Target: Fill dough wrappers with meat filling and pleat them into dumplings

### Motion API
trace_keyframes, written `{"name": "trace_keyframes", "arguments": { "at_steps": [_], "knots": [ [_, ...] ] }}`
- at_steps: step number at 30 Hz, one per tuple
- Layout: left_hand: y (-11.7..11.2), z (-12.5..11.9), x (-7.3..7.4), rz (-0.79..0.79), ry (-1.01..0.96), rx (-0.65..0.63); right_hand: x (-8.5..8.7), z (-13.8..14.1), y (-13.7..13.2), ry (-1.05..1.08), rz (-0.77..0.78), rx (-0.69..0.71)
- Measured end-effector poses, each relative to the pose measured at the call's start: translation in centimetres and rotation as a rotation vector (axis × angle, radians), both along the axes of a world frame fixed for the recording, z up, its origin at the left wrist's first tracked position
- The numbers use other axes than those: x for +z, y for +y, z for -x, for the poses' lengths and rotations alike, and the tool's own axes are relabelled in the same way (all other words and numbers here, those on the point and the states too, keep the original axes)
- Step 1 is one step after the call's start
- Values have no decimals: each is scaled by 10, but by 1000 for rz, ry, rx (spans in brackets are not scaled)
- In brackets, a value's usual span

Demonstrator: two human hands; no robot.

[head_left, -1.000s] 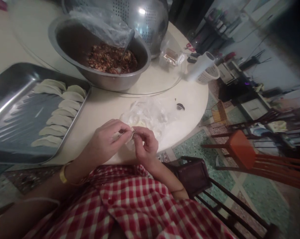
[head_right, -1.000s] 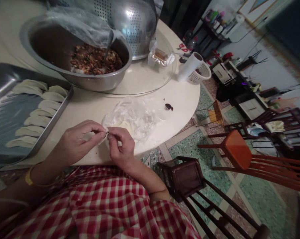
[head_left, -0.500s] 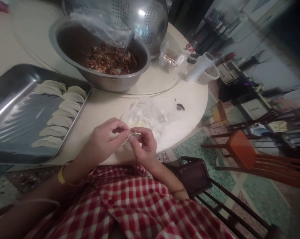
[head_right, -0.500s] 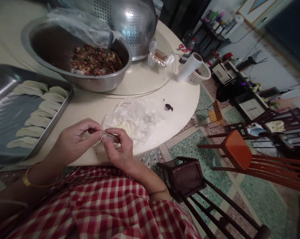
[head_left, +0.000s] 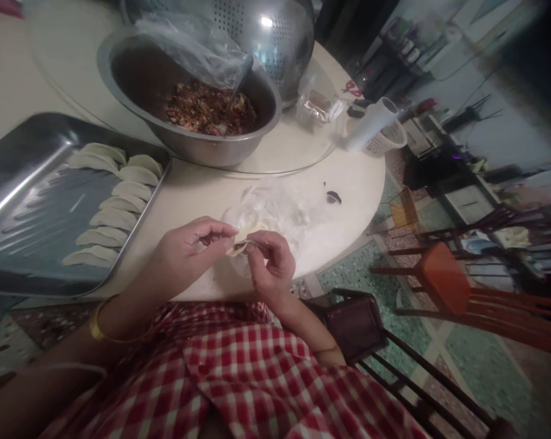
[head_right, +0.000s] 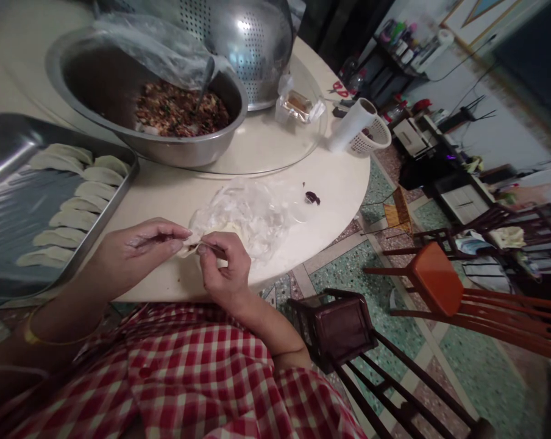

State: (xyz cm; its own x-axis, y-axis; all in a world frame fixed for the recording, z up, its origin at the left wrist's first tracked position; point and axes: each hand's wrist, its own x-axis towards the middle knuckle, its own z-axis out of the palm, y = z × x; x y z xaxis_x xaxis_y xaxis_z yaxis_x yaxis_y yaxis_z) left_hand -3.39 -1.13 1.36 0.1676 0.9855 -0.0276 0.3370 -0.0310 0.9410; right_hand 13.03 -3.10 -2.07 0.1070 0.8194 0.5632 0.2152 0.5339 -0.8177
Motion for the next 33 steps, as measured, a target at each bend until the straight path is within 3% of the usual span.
{"name": "trace_keyframes", "arguments": {
  "at_steps": [5, 11, 20, 28, 33],
  "knots": [
    [-2, 3, 4, -87, 137, -59, -1, 1, -1, 13, 10, -2],
    [-4, 0, 8, -194, 171, -49, -2, 1, -1, -66, 60, 8],
    [-3, -4, 7, -221, 107, -92, -1, 6, 1, -132, -18, -15],
    [-5, -6, 9, -148, 121, 1, 5, 6, -1, -91, -32, 57],
    [-5, -6, 11, -170, 132, -11, 6, 6, -3, -70, 9, 106]
  ]
}}
